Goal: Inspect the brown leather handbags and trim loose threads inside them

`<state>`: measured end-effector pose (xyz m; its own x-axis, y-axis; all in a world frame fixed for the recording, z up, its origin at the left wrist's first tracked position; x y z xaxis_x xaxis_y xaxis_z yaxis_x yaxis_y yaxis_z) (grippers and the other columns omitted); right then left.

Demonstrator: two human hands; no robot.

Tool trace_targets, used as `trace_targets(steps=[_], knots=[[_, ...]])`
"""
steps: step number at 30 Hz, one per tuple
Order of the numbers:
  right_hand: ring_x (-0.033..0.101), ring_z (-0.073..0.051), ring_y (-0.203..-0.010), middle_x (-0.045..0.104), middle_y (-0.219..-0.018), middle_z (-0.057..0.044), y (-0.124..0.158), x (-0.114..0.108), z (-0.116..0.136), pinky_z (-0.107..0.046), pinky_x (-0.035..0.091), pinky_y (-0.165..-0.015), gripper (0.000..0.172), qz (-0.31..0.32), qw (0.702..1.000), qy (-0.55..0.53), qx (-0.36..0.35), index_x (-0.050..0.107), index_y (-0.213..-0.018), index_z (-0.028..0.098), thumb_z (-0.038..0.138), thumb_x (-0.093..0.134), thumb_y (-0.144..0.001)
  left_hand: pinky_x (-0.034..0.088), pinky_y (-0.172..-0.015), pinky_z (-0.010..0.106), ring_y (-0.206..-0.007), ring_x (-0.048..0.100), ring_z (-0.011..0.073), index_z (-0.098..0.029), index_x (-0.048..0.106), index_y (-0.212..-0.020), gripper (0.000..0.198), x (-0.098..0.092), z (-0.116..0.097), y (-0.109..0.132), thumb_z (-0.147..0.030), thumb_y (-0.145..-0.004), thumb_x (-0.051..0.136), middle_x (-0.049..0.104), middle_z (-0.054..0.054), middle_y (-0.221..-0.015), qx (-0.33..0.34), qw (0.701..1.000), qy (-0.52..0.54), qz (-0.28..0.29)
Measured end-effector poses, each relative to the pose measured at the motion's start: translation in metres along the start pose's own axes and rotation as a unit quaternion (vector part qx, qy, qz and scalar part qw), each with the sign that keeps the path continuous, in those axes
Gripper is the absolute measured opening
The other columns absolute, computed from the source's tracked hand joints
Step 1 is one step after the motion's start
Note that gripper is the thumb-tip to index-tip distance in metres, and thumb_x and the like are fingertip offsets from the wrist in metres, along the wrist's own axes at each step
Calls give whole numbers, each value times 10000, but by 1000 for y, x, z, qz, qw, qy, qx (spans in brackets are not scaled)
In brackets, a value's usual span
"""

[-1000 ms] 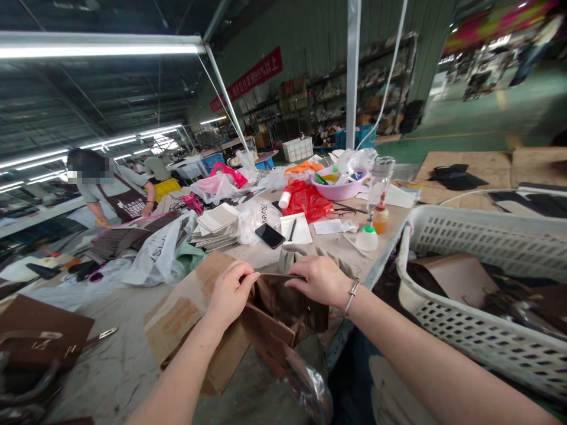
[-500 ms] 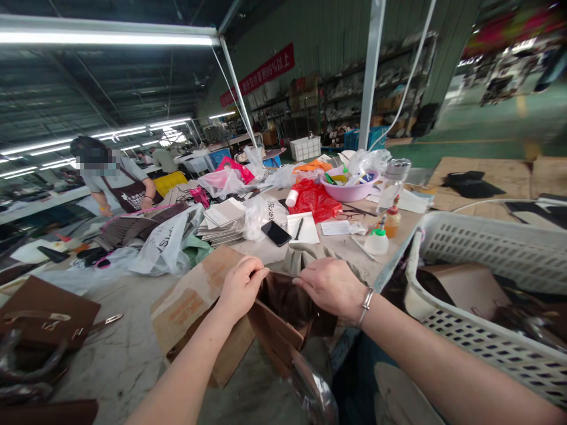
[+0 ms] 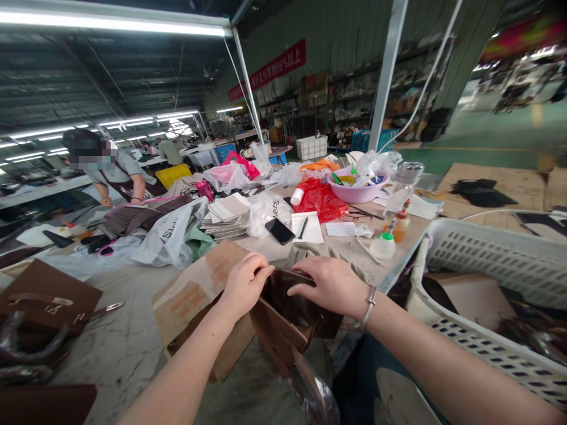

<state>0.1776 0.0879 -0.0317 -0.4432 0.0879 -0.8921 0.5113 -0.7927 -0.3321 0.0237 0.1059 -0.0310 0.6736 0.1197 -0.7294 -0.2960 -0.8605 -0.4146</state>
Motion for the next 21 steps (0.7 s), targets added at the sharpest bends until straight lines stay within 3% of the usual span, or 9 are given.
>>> trace_targets(steps=[7,12,18,21], knots=[[584,-176,-721,638,-742,-40,-12,7,18,-294,362,-622,286,-13,991,120,-56,609,-762,179,370,456,-909,407,-694,248,-716,527,133,-188,479,-637,188,-1,0,0,-202,-818,524,546,-6,-741,-4,1000,0,-2],[576,-180,-684,636,-716,-58,-14,14,23,-315,363,-650,306,-26,984,143,-104,601,-739,161,285,394,-927,406,-709,253,-731,525,134,-188,475,-646,184,0,0,0,-199,-824,521,542,-4,-755,-2,1000,-7,3],[598,-173,-650,651,-690,-61,-16,12,10,-286,341,-568,386,-9,991,128,-47,615,-721,170,373,365,-933,404,-683,258,-709,516,135,-188,465,-634,199,1,1,0,-215,-822,525,532,-6,-732,-4,1000,-14,1],[604,-148,-623,654,-661,-34,-15,6,-3,-256,340,-535,499,35,999,31,9,627,-701,192,439,274,-953,407,-678,265,-700,516,136,-186,478,-621,192,-1,2,0,-201,-803,539,544,-2,-727,-7,1000,-8,-4]])
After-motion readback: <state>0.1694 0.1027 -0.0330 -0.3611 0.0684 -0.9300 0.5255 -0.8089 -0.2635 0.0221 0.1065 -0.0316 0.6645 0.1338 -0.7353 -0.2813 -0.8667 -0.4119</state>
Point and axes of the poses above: each hand's wrist, its own y-axis away from the middle knuckle, its own x-axis out of the palm, z = x × y, the point moved 7 cm from there along -y, towards the middle knuckle
